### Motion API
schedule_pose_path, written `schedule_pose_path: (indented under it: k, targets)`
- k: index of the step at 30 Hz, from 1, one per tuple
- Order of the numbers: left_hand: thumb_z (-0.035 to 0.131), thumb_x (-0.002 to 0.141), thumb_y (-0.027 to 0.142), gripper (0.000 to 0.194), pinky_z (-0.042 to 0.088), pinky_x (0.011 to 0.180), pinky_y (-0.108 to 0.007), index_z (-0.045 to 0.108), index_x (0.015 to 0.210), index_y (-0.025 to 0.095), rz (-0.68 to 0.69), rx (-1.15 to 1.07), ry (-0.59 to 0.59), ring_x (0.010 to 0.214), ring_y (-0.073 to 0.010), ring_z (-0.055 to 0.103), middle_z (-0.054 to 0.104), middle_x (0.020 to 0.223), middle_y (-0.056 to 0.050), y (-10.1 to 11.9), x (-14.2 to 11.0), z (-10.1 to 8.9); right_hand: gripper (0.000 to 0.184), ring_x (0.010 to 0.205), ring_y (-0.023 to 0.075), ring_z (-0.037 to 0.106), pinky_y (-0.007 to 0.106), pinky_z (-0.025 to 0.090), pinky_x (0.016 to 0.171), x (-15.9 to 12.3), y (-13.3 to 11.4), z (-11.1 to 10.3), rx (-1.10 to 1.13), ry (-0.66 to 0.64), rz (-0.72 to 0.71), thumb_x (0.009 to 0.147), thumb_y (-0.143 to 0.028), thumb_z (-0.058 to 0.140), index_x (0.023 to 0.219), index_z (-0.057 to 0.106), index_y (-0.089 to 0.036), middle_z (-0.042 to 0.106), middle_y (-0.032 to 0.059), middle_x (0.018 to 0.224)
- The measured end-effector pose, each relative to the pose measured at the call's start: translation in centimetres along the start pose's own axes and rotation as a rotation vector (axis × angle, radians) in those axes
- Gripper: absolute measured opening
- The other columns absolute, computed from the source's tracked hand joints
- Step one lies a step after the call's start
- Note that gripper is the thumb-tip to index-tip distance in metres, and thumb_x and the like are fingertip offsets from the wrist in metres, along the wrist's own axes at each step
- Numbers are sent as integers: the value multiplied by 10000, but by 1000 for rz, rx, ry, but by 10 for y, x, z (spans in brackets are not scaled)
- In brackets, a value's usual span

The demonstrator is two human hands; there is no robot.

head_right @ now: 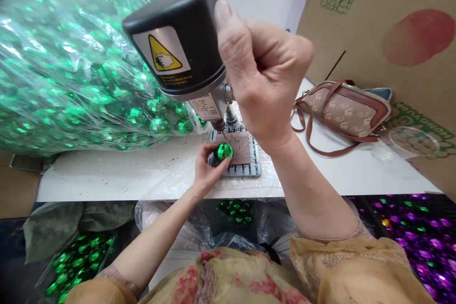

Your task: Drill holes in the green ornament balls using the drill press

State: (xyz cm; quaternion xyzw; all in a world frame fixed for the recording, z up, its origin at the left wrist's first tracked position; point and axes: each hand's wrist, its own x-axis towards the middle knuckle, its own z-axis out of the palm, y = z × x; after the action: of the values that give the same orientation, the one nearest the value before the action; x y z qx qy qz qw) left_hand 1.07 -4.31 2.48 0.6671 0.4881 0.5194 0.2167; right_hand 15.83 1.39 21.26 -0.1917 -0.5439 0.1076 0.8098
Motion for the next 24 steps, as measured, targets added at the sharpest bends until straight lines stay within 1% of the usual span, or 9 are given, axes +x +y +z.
schedule_pose_path:
  k: [2,4,6,7,9,12,14,19,24]
  targets:
    - [736,823,373,369,559,790,-339,558,1092,195,273,91,-158,965,-213,676,665,1055,-85,10,-23,-9,586,393,64,290,317,194,452,2,0,0,-21,10,12,861,-548,602,483,306,-212,248,-54,441]
    - [693,852,375,323,558,753,-349,576,1094,197,571,236,-400,906,-215,675,686,1040,-96,20,-48,-19,582,393,65,295,320,192,456,0,1,0,-39,28,14,863,-546,596,482,305,-215,253,-51,446]
    - [663,882,412,305,564,769,-372,603,1093,200,753,378,-581,866,-218,668,708,1051,-102,26,-65,-27,573,385,63,295,325,180,460,-2,1,0,-20,30,-6,859,-517,617,476,318,-214,264,-53,438]
    - [652,892,449,330,570,806,-386,611,1101,196,793,412,-622,882,-226,670,712,1071,-108,27,-69,-30,566,383,63,295,328,172,465,-2,2,1,5,37,-8,857,-493,629,474,322,-212,269,-54,434]
    - [633,911,483,379,572,911,-398,609,1122,169,813,407,-576,985,-251,672,709,1110,-126,26,-63,-35,552,380,60,281,329,156,470,-2,2,1,73,45,-30,858,-435,649,476,322,-206,272,-56,428]
    - [576,954,240,214,563,983,-391,592,1139,134,752,502,-347,1106,-258,654,702,1118,-142,17,-20,-40,536,385,49,279,314,161,461,-3,4,0,92,29,-46,890,-372,625,490,313,-199,278,-61,429]
    - [510,944,102,247,573,945,-400,600,1170,143,634,689,-255,1100,-258,658,694,1136,-144,9,21,-42,539,396,37,295,292,187,451,-4,4,-2,51,13,-33,908,-378,600,497,304,-194,280,-62,438]
    - [487,826,-66,414,584,862,-398,648,1162,115,113,1125,-377,1128,-313,641,597,1326,-209,-3,104,-41,556,400,24,315,265,243,429,-7,4,-6,31,-2,-10,924,-393,585,488,308,-187,265,-59,453]
    - [453,864,-50,392,582,794,-373,657,1172,82,-150,1302,-417,1142,-339,618,610,1234,-240,-5,123,-27,525,408,13,346,249,248,435,-8,1,-6,59,-20,19,933,-342,571,487,349,-178,279,-61,463]
